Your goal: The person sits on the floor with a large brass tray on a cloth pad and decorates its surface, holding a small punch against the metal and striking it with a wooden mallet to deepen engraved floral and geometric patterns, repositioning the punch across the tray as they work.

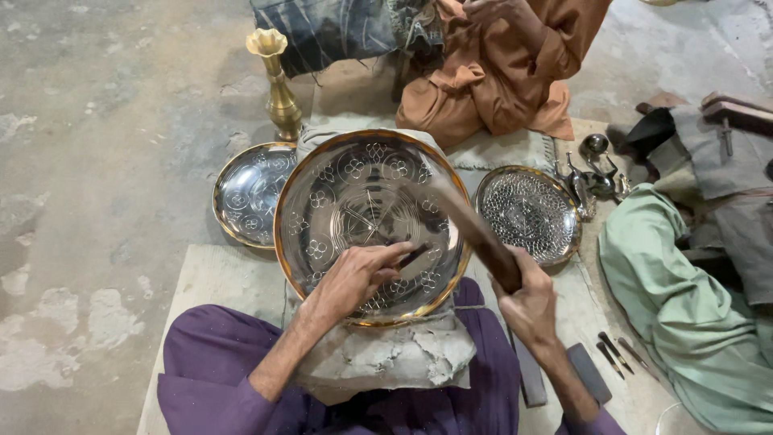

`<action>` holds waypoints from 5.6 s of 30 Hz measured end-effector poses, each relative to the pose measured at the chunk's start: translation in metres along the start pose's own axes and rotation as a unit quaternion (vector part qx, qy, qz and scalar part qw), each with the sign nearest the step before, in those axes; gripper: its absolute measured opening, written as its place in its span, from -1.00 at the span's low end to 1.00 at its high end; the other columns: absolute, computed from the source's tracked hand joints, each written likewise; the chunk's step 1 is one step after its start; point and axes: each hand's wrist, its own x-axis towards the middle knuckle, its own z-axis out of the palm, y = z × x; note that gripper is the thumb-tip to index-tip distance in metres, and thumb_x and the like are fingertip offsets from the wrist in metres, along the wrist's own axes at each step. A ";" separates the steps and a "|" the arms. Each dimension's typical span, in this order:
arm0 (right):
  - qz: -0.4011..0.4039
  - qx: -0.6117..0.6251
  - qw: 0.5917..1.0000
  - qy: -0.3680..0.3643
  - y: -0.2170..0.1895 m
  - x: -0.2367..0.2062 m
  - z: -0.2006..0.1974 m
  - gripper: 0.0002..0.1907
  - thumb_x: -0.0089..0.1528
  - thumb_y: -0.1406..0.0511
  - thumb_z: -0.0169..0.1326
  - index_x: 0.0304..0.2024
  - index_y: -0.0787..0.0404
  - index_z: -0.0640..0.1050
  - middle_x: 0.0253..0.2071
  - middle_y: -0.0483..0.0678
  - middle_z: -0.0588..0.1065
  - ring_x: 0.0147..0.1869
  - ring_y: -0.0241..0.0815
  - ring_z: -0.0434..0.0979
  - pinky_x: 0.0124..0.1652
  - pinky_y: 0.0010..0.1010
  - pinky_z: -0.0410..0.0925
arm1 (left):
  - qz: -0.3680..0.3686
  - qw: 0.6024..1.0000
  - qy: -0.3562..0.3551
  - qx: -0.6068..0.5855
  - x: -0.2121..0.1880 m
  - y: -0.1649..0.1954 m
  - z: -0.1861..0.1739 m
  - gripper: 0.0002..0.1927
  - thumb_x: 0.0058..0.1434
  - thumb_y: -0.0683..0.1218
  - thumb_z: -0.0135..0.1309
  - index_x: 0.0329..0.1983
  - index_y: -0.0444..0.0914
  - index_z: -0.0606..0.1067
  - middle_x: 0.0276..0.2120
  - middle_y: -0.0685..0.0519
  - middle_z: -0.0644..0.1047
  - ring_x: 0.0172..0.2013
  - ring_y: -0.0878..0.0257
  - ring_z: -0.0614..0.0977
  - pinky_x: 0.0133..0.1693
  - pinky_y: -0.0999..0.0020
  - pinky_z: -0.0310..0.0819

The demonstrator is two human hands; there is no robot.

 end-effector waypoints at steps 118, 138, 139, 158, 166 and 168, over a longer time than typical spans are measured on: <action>-0.311 -0.249 0.902 -0.168 -0.153 0.089 -0.039 -0.37 0.14 0.40 0.15 0.29 -0.02 0.47 -0.32 -0.08 0.54 -0.26 -0.10 0.61 -0.30 -0.17 0.46 | -0.200 0.920 0.318 -0.108 -0.047 0.005 0.056 -0.62 0.27 -0.17 0.19 0.09 -0.27 0.36 -0.44 0.01 0.65 -0.44 0.25 0.71 -0.42 0.30 0.65; -0.110 -0.063 0.987 -0.101 -0.044 0.032 -0.036 -0.25 0.10 0.25 0.28 0.34 0.09 0.35 -0.13 0.11 0.62 -0.17 0.03 0.70 -0.14 -0.19 0.53 | -0.091 0.988 0.102 -0.067 -0.016 -0.024 0.025 -0.52 0.17 -0.16 0.26 0.19 -0.16 0.52 -0.21 -0.02 0.70 -0.22 0.22 0.77 -0.18 0.30 0.72; -0.114 -0.050 0.988 -0.088 -0.041 0.029 -0.036 -0.25 0.11 0.23 0.29 0.34 0.11 0.34 -0.11 0.12 0.60 -0.17 0.03 0.69 -0.14 -0.18 0.53 | -0.073 0.990 0.101 -0.061 -0.016 -0.025 0.025 -0.51 0.17 -0.16 0.25 0.20 -0.16 0.51 -0.20 -0.01 0.69 -0.22 0.22 0.76 -0.18 0.30 0.72; -0.133 -0.082 0.980 -0.120 -0.068 0.045 -0.048 -0.14 0.02 0.41 0.12 0.41 -0.07 0.32 -0.01 -0.03 0.57 -0.14 -0.03 0.65 -0.14 -0.23 0.51 | -0.061 0.994 0.091 -0.018 -0.014 -0.014 0.020 -0.49 0.18 -0.16 0.23 0.23 -0.18 0.46 -0.34 -0.01 0.63 -0.37 0.21 0.69 -0.31 0.24 0.63; -0.152 -0.061 0.980 -0.116 -0.074 0.048 -0.046 -0.15 0.07 0.41 0.12 0.42 -0.07 0.25 -0.15 0.00 0.54 -0.18 -0.01 0.64 -0.22 -0.15 0.49 | -0.074 0.992 0.094 -0.037 -0.016 -0.013 0.022 -0.50 0.20 -0.18 0.20 0.23 -0.16 0.45 -0.35 0.01 0.63 -0.37 0.23 0.70 -0.32 0.28 0.65; -0.172 -0.236 0.940 -0.176 -0.075 0.049 -0.046 -0.11 0.02 0.42 0.12 0.40 -0.20 0.27 -0.27 -0.07 0.55 -0.26 -0.04 0.64 -0.28 -0.13 0.50 | -0.097 0.992 0.069 -0.036 -0.015 -0.014 0.023 -0.50 0.21 -0.17 0.18 0.25 -0.13 0.44 -0.37 0.03 0.64 -0.39 0.24 0.69 -0.30 0.30 0.66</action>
